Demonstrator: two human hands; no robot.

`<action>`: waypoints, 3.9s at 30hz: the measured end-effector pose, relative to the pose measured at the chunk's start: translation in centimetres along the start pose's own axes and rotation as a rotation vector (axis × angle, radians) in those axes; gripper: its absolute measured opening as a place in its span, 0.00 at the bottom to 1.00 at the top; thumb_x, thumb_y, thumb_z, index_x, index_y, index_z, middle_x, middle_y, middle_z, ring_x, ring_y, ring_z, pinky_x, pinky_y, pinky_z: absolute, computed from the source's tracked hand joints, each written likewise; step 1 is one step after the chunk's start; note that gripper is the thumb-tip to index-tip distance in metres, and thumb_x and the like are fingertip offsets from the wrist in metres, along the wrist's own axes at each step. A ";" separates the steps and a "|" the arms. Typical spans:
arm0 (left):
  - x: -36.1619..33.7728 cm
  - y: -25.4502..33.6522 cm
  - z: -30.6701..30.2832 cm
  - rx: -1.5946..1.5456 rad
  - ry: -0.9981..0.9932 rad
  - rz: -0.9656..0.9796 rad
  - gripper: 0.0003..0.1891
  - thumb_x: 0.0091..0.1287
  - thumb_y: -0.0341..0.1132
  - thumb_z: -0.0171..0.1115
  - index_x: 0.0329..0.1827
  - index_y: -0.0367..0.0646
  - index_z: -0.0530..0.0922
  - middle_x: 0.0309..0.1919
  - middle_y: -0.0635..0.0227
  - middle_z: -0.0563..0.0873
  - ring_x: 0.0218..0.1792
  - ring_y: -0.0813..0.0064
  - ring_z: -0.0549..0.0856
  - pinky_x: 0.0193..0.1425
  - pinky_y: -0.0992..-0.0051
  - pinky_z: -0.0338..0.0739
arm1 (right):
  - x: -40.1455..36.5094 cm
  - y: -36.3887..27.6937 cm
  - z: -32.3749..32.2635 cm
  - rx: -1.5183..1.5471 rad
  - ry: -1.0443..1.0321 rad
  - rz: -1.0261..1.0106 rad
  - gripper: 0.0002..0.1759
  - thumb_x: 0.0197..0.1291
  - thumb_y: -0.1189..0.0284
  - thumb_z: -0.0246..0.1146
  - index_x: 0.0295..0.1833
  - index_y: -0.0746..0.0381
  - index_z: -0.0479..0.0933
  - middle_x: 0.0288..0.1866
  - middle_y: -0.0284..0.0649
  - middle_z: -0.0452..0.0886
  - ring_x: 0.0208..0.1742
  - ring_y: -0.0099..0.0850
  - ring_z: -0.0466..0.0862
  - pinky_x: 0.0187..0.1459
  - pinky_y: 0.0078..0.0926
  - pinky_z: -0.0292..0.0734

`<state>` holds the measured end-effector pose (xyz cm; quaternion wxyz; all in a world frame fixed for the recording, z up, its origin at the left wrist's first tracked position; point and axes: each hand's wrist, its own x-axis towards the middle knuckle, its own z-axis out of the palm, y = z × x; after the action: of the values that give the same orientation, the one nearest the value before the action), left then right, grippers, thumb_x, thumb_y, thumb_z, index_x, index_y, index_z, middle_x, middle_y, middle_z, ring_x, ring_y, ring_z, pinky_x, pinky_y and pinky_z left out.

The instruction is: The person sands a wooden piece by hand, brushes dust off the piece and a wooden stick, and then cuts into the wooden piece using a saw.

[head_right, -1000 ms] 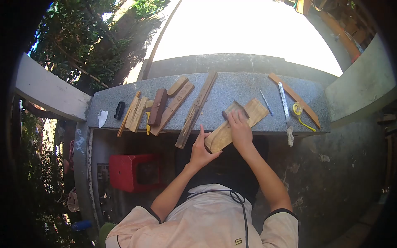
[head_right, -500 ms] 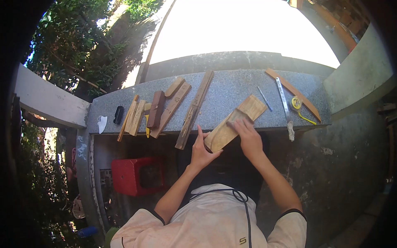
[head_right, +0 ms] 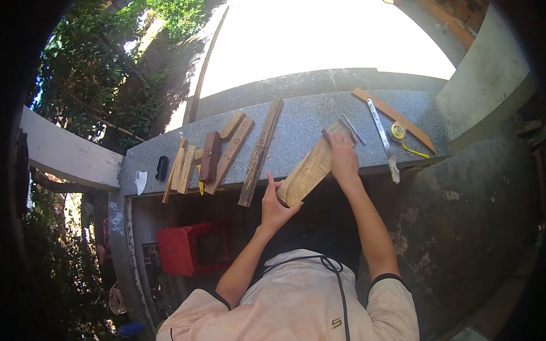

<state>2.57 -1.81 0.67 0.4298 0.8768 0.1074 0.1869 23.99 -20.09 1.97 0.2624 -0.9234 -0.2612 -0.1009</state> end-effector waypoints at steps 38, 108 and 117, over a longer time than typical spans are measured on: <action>0.8 3.3 -3.7 -0.060 -0.099 -0.138 0.29 0.70 0.44 0.80 0.70 0.36 0.86 0.43 0.57 0.95 0.26 0.75 0.90 0.34 0.72 0.83 | -2.4 -7.8 -2.3 0.228 0.093 -0.316 0.27 0.69 0.83 0.61 0.73 0.62 0.82 0.73 0.44 0.86 0.79 0.50 0.80 0.79 0.52 0.76; 3.6 1.7 -2.9 0.087 0.034 0.061 0.11 0.79 0.36 0.71 0.54 0.38 0.88 0.30 0.44 0.89 0.32 0.42 0.90 0.33 0.54 0.80 | -1.7 -7.1 -2.6 0.302 -0.006 -0.470 0.25 0.74 0.79 0.61 0.74 0.54 0.83 0.69 0.44 0.88 0.76 0.45 0.84 0.84 0.63 0.64; 3.0 -0.4 -3.7 -0.405 -0.181 -0.410 0.16 0.81 0.41 0.70 0.52 0.32 0.87 0.33 0.59 0.91 0.19 0.73 0.85 0.26 0.71 0.85 | -3.8 -9.8 0.9 0.286 -0.023 -0.587 0.29 0.70 0.74 0.64 0.77 0.54 0.78 0.65 0.42 0.91 0.74 0.43 0.86 0.84 0.62 0.66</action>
<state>3.72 2.18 3.13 0.6327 0.7463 0.2040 0.0348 15.52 -14.11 4.22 0.3463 -0.7635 -0.5308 -0.1239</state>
